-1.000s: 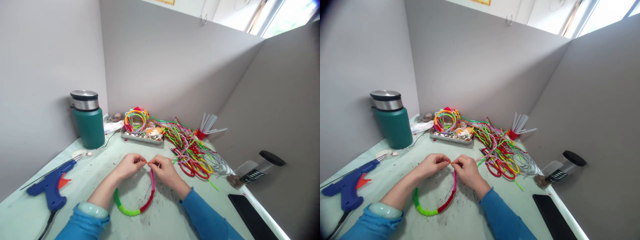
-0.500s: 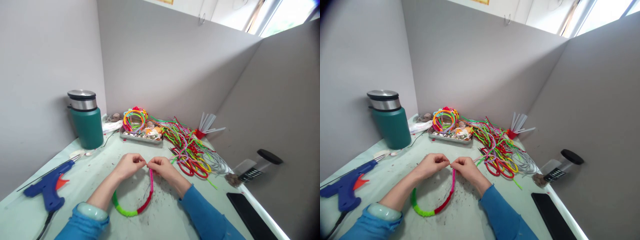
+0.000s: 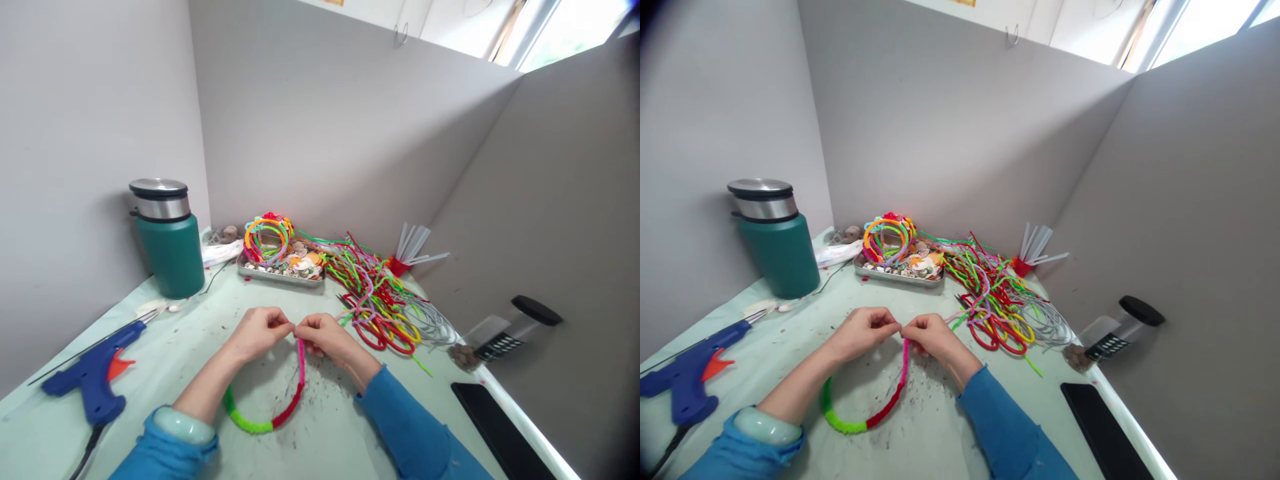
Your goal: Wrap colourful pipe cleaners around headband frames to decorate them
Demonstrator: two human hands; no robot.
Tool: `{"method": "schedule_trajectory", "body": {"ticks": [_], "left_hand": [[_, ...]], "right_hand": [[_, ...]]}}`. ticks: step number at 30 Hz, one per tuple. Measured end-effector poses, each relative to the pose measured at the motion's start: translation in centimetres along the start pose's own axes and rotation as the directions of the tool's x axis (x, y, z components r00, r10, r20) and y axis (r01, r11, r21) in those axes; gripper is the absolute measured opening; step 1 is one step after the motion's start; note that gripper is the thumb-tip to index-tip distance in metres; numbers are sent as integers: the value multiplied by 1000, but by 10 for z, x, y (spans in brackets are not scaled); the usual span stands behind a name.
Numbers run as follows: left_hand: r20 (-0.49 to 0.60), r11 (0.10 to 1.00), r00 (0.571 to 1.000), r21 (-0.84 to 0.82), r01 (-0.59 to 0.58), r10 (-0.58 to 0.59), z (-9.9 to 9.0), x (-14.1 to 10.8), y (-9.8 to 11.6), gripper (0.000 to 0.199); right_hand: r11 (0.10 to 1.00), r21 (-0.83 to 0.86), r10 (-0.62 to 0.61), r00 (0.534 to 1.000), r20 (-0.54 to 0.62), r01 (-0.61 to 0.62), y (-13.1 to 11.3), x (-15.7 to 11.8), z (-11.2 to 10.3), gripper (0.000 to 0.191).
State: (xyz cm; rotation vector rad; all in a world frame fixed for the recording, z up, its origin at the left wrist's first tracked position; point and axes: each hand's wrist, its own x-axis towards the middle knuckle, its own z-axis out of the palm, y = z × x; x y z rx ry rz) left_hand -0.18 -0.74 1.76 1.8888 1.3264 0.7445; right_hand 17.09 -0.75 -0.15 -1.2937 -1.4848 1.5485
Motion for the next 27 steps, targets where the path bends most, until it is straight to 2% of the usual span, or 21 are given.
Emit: {"method": "schedule_trajectory", "body": {"ticks": [4,9,12,15,18,20,27], "left_hand": [[16,1000,1000,28,-6,6,-1,-1,2,28],[64,998,998,68,-17,13,1,-3,3,28],[80,990,996,130,-48,38,6,-3,1,27],[64,974,996,216,-71,59,10,-1,-4,25],[50,967,997,243,-74,63,8,0,-5,24],[39,978,998,203,-51,44,6,0,-5,25],[116,994,993,-113,9,4,-1,1,-6,32]], "right_hand": [[999,-36,7,1000,8,-6,-2,0,-1,18],[979,-108,-181,978,-99,170,-2,3,-1,11],[910,-275,-351,930,-113,310,-3,1,1,9],[765,-470,-528,846,-68,440,-6,-6,5,9],[646,-566,-621,784,2,513,-11,-13,8,10],[648,-564,-622,783,-3,513,-12,-14,9,11],[791,-437,-524,843,-122,428,-5,-4,6,10]]}}
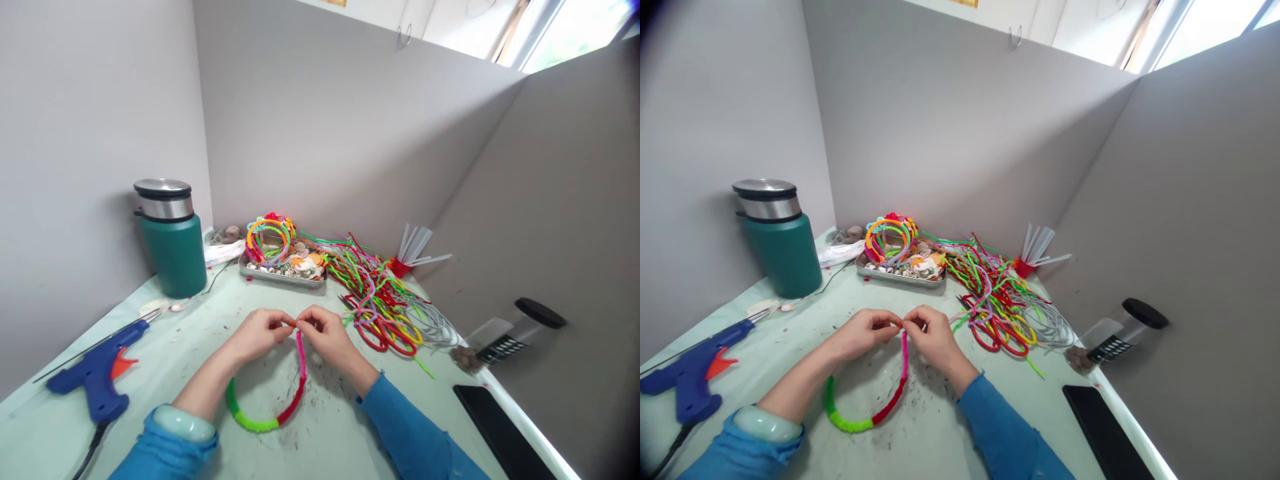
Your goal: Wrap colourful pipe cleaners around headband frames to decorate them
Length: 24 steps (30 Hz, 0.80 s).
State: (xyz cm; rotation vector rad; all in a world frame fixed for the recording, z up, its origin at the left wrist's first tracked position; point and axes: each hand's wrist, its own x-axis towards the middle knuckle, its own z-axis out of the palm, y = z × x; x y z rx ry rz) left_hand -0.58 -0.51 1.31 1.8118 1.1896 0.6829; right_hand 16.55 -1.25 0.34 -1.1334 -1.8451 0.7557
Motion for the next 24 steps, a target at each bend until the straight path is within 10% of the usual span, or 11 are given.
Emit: {"method": "schedule_trajectory", "body": {"ticks": [24], "left_hand": [[-102,995,994,86,44,-35,-2,-1,6,31]], "right_hand": [[991,-9,133,987,95,-133,4,0,0,8]]}}
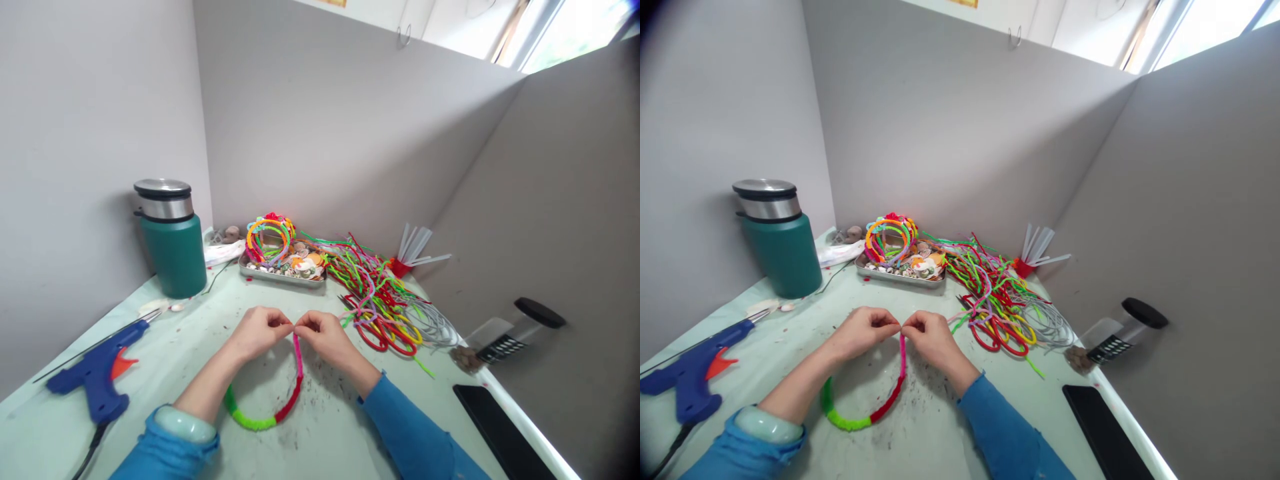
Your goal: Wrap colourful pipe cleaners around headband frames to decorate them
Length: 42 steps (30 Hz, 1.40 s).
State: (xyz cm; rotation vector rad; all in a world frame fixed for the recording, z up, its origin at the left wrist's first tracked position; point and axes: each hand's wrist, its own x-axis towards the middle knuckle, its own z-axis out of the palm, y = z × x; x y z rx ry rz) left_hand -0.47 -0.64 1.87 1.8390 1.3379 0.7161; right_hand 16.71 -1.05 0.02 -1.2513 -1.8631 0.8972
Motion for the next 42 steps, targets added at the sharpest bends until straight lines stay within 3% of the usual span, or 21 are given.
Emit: {"method": "schedule_trajectory", "body": {"ticks": [4,10,16,21,28,32,42], "left_hand": [[20,999,1000,35,-1,0,1,-1,1,33],[43,997,998,61,-41,39,4,-1,-3,32],[41,992,998,108,-60,56,6,0,-4,32],[-11,998,1000,55,-14,15,2,1,-2,33],[65,998,998,-55,-18,22,2,2,-7,32],[108,989,993,-143,-34,50,0,1,-6,28],[180,976,984,-212,42,-3,-6,-3,7,24]], "right_hand": [[998,32,48,999,17,-48,5,2,0,8],[998,-9,-69,995,-75,68,0,-1,4,9],[994,19,-106,989,-106,108,-7,-3,6,11],[993,121,-2,994,-108,15,-5,0,1,15],[992,-10,-129,981,-143,129,-3,0,3,11],[982,-31,-187,977,-106,185,-8,-2,0,14],[960,22,-280,960,0,279,-10,-4,-5,17]]}}
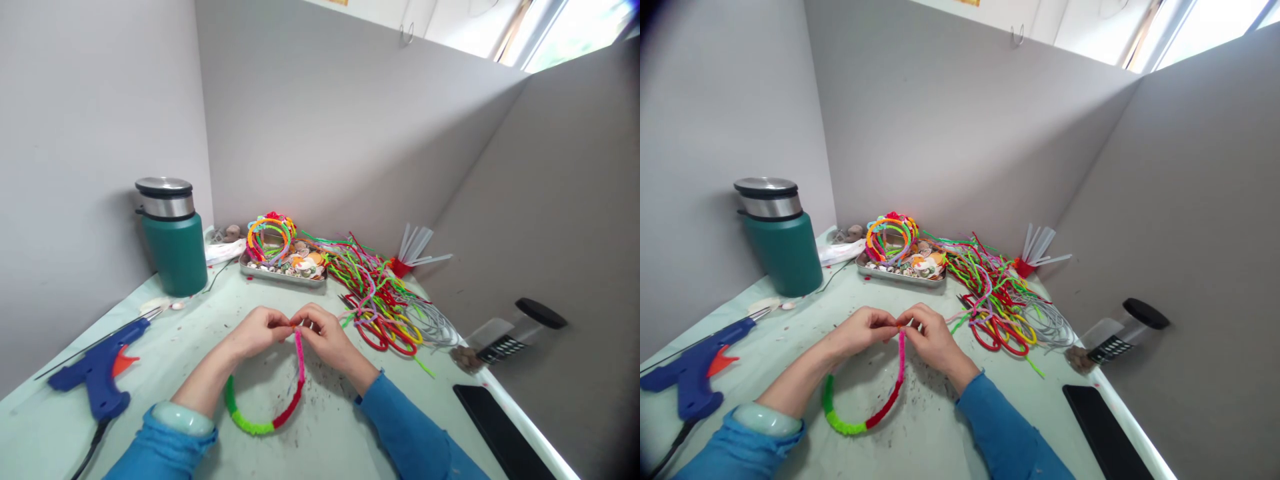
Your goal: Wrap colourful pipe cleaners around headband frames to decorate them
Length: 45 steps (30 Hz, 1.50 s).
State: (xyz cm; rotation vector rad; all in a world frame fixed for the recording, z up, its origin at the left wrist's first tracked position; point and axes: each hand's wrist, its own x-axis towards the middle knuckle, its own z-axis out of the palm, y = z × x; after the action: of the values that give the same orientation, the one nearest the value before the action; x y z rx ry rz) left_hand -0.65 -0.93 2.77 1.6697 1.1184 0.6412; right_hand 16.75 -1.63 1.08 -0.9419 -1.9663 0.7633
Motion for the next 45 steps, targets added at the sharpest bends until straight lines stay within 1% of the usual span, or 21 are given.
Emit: {"method": "schedule_trajectory", "body": {"ticks": [5,8,11,14,15,17,20,21,23,27,29,33,38,42,45], "left_hand": [[61,995,998,-97,-24,30,1,1,-4,21],[92,993,995,-111,-38,48,0,-1,-4,17],[118,988,990,-145,-57,75,-1,-4,-2,16],[142,982,988,-186,-42,69,-1,-5,1,18],[136,981,989,-194,-24,51,-1,-5,1,20],[104,978,995,-207,19,3,-2,-5,2,23],[60,971,997,-233,54,-41,-2,-3,2,32],[52,970,998,-238,54,-43,-2,-2,2,35],[37,969,998,-243,50,-43,-2,-1,0,37],[6,972,998,-226,63,-63,-1,2,-5,41],[-7,979,998,-196,59,-61,0,4,-9,43],[-5,991,1000,-128,28,-28,-1,7,-14,38],[-16,997,1000,-73,2,-3,-2,7,-14,35],[-43,998,998,-47,-37,35,0,6,-12,33],[-108,998,993,-37,-44,40,2,8,-12,34]], "right_hand": [[998,23,-58,995,79,56,1,0,-6,17],[996,55,-75,990,119,69,-1,0,-9,15],[993,102,-78,989,129,65,-2,-1,-10,10],[989,136,-77,992,101,63,-1,-1,-8,9],[987,151,-64,994,89,50,1,0,-7,9],[976,218,2,997,80,-20,7,0,-5,10],[924,343,165,985,46,-171,17,2,-1,18],[912,356,208,978,28,-205,20,2,0,16],[916,325,249,968,0,-236,24,2,1,9],[945,239,230,973,-8,-222,23,1,4,7],[944,258,219,976,-21,-206,21,1,5,7],[933,316,194,980,-41,-172,16,1,7,8],[939,311,164,986,-42,-143,12,0,9,9],[937,314,171,985,-26,-155,11,-1,9,9],[919,338,220,975,-6,-205,13,0,10,12]]}}
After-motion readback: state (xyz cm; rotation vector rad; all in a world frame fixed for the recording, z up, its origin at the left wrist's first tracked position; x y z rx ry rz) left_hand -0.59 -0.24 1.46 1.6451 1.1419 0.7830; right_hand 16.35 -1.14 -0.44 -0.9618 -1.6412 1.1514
